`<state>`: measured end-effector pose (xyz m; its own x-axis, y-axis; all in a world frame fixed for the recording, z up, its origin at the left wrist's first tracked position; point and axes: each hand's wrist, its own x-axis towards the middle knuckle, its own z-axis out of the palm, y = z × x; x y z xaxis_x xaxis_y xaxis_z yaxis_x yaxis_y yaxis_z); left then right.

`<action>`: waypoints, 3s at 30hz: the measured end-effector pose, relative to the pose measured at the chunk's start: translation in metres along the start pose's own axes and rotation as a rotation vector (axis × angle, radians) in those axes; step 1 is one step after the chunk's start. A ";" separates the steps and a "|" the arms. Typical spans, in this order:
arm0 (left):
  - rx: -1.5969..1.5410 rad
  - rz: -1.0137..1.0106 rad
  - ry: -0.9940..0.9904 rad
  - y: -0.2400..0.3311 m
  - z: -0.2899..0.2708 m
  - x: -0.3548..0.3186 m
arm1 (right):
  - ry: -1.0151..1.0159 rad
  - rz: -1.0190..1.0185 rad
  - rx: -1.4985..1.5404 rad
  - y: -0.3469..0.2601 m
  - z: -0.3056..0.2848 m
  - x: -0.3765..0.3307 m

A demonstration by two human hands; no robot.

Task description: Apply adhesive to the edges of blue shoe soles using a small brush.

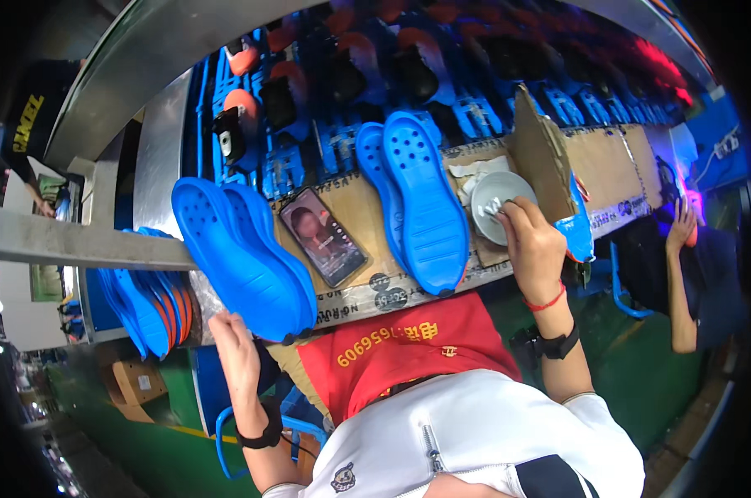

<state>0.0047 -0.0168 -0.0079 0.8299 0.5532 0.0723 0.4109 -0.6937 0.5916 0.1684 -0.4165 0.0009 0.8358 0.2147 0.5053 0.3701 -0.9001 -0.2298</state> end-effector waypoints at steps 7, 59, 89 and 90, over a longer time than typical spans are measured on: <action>-0.701 -0.147 0.103 0.052 -0.025 -0.010 | -0.074 -0.026 0.015 0.008 0.012 0.001; -1.040 0.248 -0.257 0.188 0.087 -0.027 | 0.037 -0.264 0.351 -0.047 -0.044 -0.004; -1.001 0.306 -0.306 0.201 0.066 -0.015 | 0.177 -0.013 0.545 -0.038 -0.060 0.000; -1.030 0.323 -0.307 0.206 0.061 -0.010 | 0.216 0.045 0.551 -0.034 -0.062 0.000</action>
<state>0.1039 -0.1930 0.0643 0.9574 0.1805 0.2253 -0.2303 0.0073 0.9731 0.1306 -0.4095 0.0606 0.7755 0.0469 0.6296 0.5406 -0.5645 -0.6238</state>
